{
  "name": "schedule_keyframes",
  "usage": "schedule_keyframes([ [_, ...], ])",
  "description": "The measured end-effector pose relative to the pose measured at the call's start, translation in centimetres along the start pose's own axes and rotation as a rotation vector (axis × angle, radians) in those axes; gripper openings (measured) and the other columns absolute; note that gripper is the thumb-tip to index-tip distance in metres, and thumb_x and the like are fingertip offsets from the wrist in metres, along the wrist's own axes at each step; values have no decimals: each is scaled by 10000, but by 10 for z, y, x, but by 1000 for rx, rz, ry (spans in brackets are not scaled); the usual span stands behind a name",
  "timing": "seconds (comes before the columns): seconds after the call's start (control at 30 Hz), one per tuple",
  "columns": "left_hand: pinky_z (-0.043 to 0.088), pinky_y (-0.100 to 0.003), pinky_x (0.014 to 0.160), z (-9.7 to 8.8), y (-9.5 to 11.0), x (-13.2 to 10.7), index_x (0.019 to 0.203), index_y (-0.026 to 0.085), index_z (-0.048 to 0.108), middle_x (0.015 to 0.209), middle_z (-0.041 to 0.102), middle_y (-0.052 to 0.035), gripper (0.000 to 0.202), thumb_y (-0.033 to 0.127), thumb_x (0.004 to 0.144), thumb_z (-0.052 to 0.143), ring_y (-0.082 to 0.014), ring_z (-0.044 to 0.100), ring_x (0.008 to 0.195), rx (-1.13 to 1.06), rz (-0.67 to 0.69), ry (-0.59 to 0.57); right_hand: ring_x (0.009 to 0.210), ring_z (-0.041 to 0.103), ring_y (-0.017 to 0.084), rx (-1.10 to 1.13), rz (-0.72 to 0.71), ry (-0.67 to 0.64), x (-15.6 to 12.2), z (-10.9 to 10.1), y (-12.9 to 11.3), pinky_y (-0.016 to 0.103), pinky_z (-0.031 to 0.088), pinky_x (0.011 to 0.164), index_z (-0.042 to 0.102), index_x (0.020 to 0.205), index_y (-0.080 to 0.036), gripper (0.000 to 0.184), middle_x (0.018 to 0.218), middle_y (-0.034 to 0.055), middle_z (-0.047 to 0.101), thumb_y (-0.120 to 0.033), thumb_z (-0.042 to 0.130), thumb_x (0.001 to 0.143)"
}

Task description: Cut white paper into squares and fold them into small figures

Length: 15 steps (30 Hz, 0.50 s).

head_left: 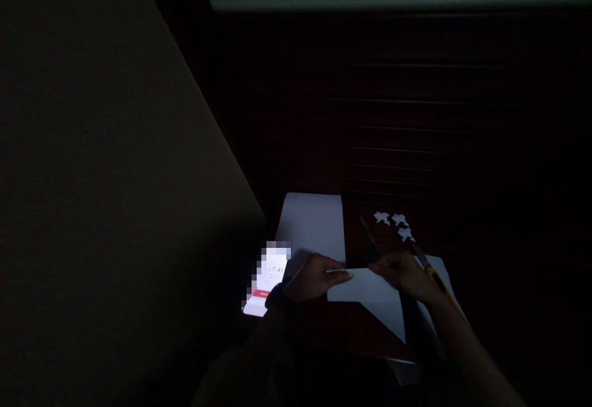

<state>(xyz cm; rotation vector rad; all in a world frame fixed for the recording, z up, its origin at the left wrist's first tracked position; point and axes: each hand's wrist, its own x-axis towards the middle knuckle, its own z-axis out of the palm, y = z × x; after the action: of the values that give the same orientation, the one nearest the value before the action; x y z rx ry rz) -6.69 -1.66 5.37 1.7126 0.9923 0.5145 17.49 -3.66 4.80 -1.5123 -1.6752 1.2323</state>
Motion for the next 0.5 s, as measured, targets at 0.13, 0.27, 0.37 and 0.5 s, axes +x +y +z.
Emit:
schedule_keyframes([
  [0.13, 382, -213, 542, 9, -10, -14, 722, 131, 697, 642, 655, -22, 312, 416, 755, 576, -142, 565, 603, 5, -5, 60, 513, 501, 119, -26, -26, -7, -14, 3, -1, 218, 357, 472, 670, 641, -139, 350, 570, 14, 613, -465, 587, 736],
  [0.27, 369, -220, 520, -4, -16, -33, 650, 112, 667, 570, 598, -12, 357, 427, 770, 549, -129, 527, 556, -60, -58, 76, 614, 602, 175, -34, -30, 113, -41, -20, 19, 263, 443, 623, 663, 617, -144, 387, 615, 57, 666, -478, 539, 767],
  [0.37, 406, -230, 544, -7, -19, -50, 699, 113, 661, 617, 608, -19, 346, 427, 778, 540, -134, 548, 580, -202, -111, 109, 728, 637, 221, -165, 89, 464, -64, -42, 41, 287, 454, 670, 671, 748, -143, 427, 755, 107, 691, -514, 466, 796],
  [0.5, 456, -260, 491, 10, -21, -73, 906, 106, 637, 720, 632, -62, 378, 436, 813, 479, -163, 593, 575, -326, -175, 131, 782, 627, 300, -684, 400, 647, -92, -45, 57, 363, 445, 620, 610, 1022, -162, 518, 893, 160, 662, -574, 397, 791],
])
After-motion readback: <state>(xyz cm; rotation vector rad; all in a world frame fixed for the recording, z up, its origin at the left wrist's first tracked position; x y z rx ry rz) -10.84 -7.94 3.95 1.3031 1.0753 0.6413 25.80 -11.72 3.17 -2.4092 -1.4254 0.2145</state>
